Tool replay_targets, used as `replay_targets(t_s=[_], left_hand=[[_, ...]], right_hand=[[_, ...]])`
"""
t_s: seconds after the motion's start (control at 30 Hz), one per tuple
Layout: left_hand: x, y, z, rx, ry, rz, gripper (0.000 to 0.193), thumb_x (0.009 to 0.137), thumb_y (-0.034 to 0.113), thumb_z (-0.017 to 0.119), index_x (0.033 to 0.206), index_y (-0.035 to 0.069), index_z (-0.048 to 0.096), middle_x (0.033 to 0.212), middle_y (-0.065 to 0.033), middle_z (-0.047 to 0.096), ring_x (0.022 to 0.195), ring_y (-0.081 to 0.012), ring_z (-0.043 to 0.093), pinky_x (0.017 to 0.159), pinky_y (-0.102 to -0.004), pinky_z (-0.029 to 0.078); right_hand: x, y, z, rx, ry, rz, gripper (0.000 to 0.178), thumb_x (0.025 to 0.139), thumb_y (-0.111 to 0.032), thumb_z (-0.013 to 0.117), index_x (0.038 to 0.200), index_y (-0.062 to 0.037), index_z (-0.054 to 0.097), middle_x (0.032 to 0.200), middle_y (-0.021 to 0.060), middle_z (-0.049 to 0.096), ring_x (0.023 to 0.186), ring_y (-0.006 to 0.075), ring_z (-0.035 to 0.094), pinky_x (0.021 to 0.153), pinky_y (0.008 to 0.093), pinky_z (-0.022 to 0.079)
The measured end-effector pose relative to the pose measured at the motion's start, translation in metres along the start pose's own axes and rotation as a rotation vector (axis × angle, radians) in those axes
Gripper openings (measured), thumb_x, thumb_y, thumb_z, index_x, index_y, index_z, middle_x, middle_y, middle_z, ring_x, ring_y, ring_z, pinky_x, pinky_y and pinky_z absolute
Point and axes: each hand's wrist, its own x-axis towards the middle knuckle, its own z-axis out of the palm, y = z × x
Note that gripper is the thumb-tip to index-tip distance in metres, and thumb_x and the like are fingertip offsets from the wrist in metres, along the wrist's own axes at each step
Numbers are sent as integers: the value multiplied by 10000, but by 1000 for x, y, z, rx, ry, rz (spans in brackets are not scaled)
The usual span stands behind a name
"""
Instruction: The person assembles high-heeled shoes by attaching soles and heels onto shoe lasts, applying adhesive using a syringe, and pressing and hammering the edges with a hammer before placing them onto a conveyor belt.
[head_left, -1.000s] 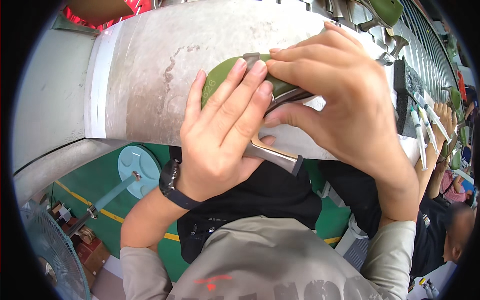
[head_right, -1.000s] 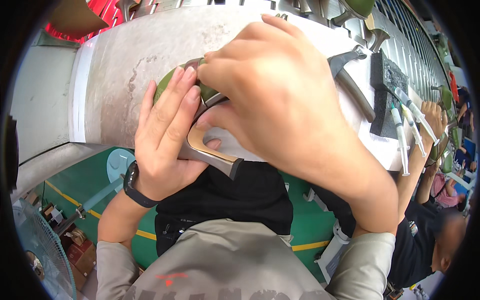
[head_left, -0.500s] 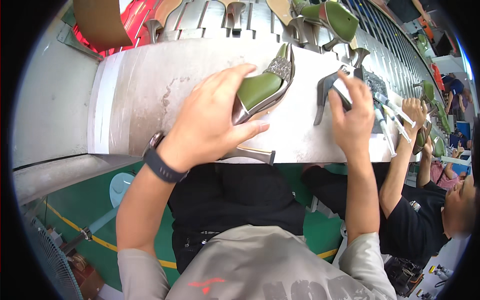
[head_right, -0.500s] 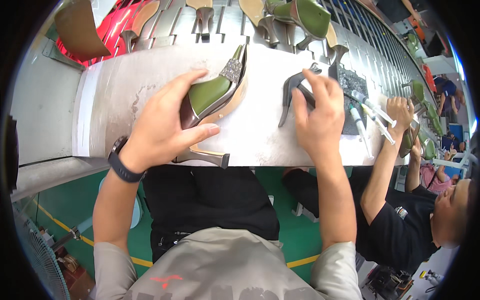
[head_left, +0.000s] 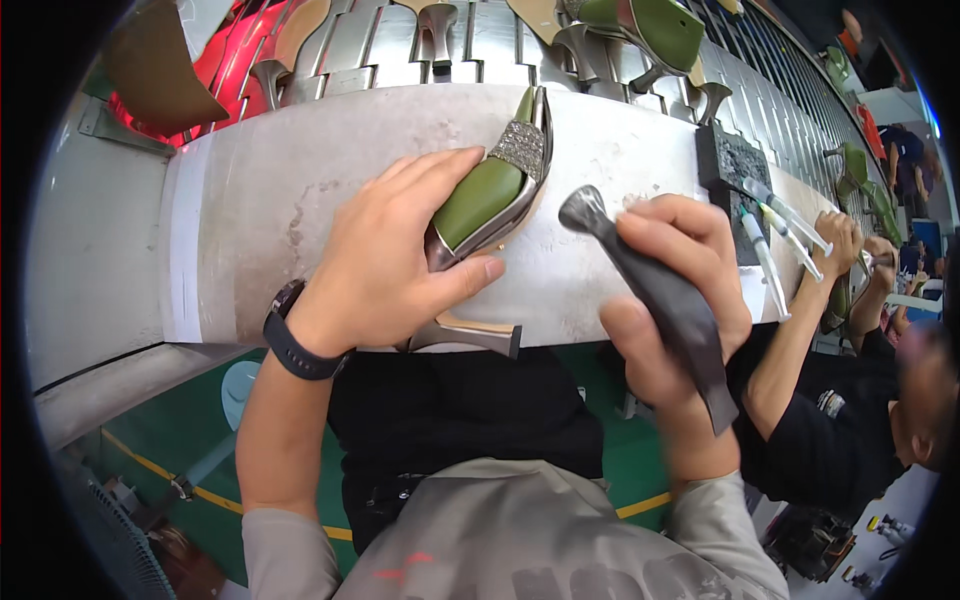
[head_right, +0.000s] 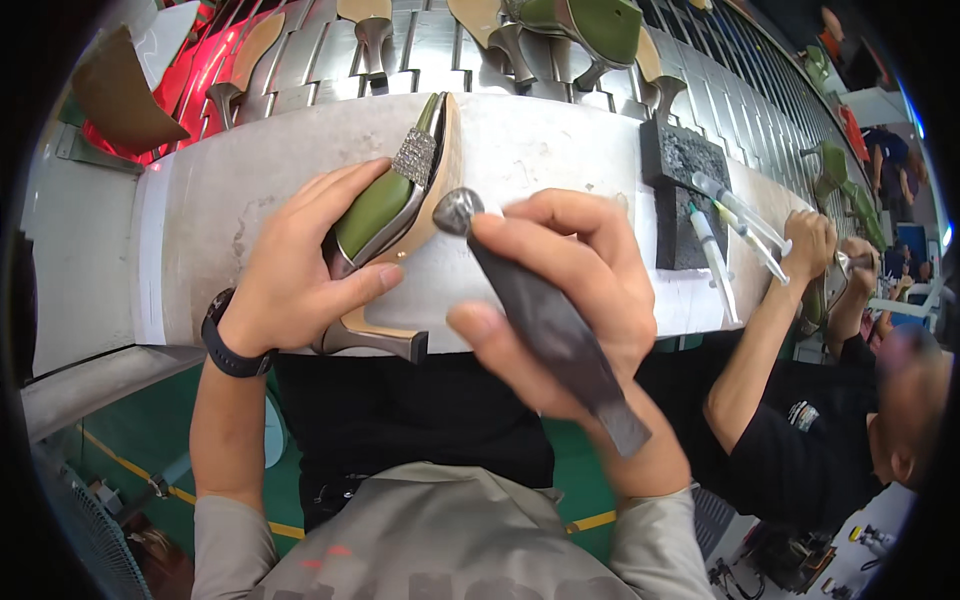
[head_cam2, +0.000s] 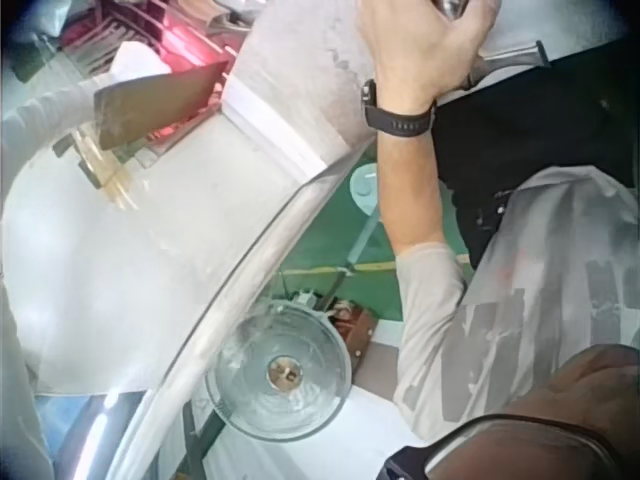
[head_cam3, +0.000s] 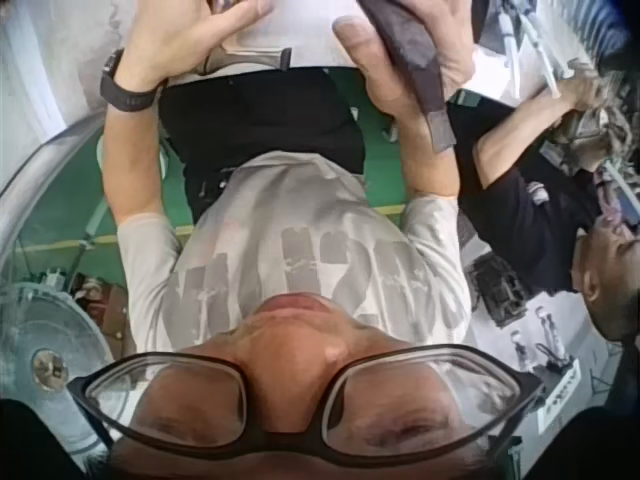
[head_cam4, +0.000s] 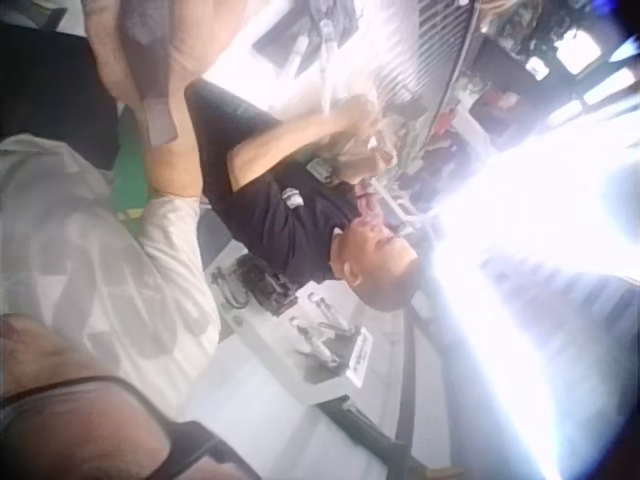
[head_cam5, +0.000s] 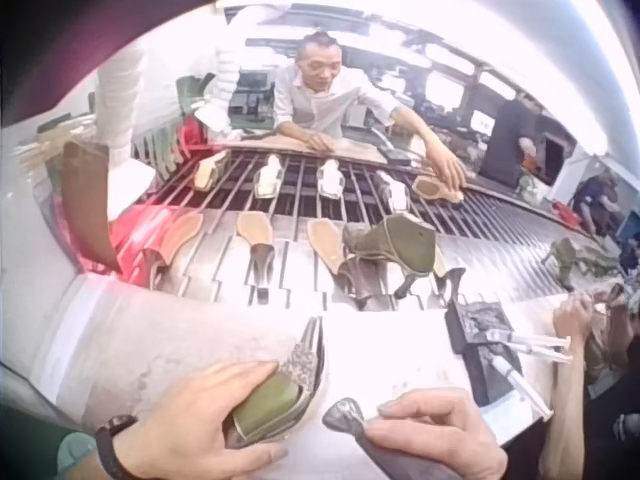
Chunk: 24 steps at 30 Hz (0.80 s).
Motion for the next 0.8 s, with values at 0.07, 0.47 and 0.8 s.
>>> replay_targets(t_s=[0.07, 0.47, 0.8], left_hand=[[-1, 1, -2, -7, -24, -3, 816, 780, 207, 817, 1486, -67, 514, 1423, -268, 605, 1299, -429, 585, 1131, -450, 442], [-1, -3, 0, -11, 39, 61, 861, 662, 101, 724, 1474, -85, 504, 1394, -277, 617, 1248, -450, 615, 1076, -477, 480], [-3, -8, 5, -250, 162, 56, 395, 1004, 45, 538, 1363, -92, 627, 1347, -257, 684, 1239, -403, 654, 1075, -432, 489]], right_hand=[[-4, 3, 18, 159, -27, 70, 404, 811, -69, 840, 1175, 53, 713, 1068, 226, 739, 1002, 324, 737, 908, 389, 582], [-17, -28, 58, 8, -57, 115, 384, 771, -15, 846, 1117, 84, 711, 1056, 223, 726, 962, 355, 737, 854, 410, 627], [-21, -37, 63, 224, -199, 205, 393, 768, 22, 822, 1140, 52, 701, 1050, 196, 745, 962, 323, 744, 865, 401, 615]])
